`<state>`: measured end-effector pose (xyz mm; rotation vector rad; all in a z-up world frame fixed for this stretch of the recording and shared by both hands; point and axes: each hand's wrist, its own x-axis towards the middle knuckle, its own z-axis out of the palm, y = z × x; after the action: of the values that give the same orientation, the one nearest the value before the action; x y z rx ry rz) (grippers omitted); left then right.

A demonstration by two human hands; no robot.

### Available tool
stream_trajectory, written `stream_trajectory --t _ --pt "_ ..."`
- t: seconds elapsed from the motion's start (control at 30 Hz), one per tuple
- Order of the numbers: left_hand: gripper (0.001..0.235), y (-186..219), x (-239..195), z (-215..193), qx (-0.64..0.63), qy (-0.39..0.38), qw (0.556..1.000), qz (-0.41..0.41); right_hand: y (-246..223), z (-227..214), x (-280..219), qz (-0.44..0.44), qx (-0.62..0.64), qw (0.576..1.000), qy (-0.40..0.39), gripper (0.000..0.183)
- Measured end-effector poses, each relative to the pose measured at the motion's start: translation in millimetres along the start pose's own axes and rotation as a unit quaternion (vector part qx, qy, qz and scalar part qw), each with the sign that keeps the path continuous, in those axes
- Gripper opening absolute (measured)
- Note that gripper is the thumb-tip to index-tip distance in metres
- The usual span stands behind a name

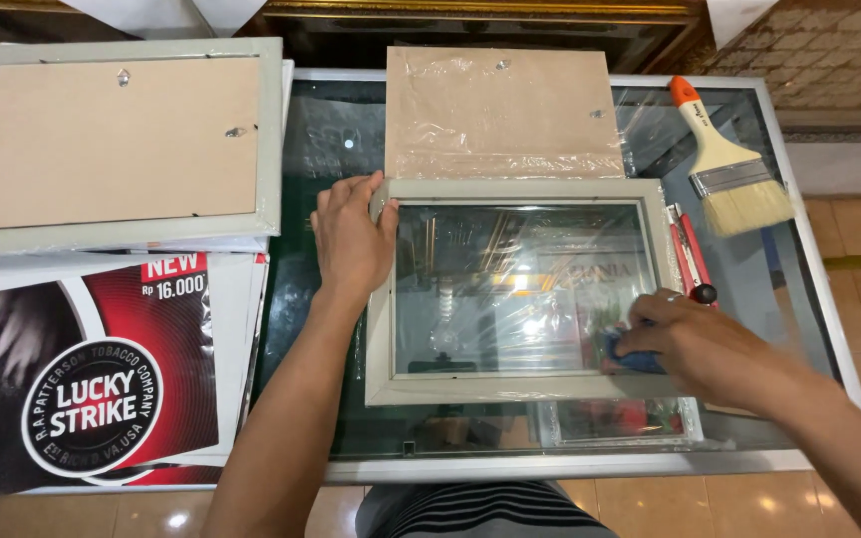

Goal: The person wipes the glass of a picture frame with a blue cloth, brushing dust off the frame with a wide brush, then places the hardboard backing onto the frame and presses it into place on a glass work table.

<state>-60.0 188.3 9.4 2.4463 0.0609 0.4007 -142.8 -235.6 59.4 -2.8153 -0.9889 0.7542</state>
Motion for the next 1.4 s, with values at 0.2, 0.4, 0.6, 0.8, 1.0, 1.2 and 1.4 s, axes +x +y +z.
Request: stream_trajectory --t 0.2,0.4,0.6,0.8,1.0,1.2,1.4 --pt "0.04 4.4 -1.7 -2.4 0.014 0.0 1.0 -0.023 -124.7 -15.8 95.5 -0.184 0.045 0.97 0.153 0.037" --pt "0.041 5.2 -0.6 -6.7 0.011 -0.007 1.0 -0.012 -171.5 6.4 157.0 -0.19 0.015 0.937 0.292 0.023" --pt "0.04 -2.4 0.1 -2.3 0.006 -0.001 1.0 -0.005 -49.6 16.0 78.3 0.157 -0.019 0.959 0.236 0.04" --pt "0.042 -7.6 1.5 1.0 0.003 -0.003 1.0 -0.007 17.3 21.4 73.4 0.355 -0.037 0.901 0.249 0.036" --pt "0.038 -3.4 -2.0 -3.9 -0.021 0.011 1.0 0.001 -28.8 -12.4 138.0 0.272 0.022 0.923 0.273 0.025" --pt "0.036 -6.3 -3.3 0.2 -0.016 0.026 0.999 0.019 -132.5 -49.9 192.5 0.11 0.044 0.955 0.272 0.033" --pt "0.038 -9.3 -3.7 -1.0 -0.005 0.017 0.999 0.03 -149.2 -48.6 238.3 -0.054 0.001 0.943 0.329 0.03"
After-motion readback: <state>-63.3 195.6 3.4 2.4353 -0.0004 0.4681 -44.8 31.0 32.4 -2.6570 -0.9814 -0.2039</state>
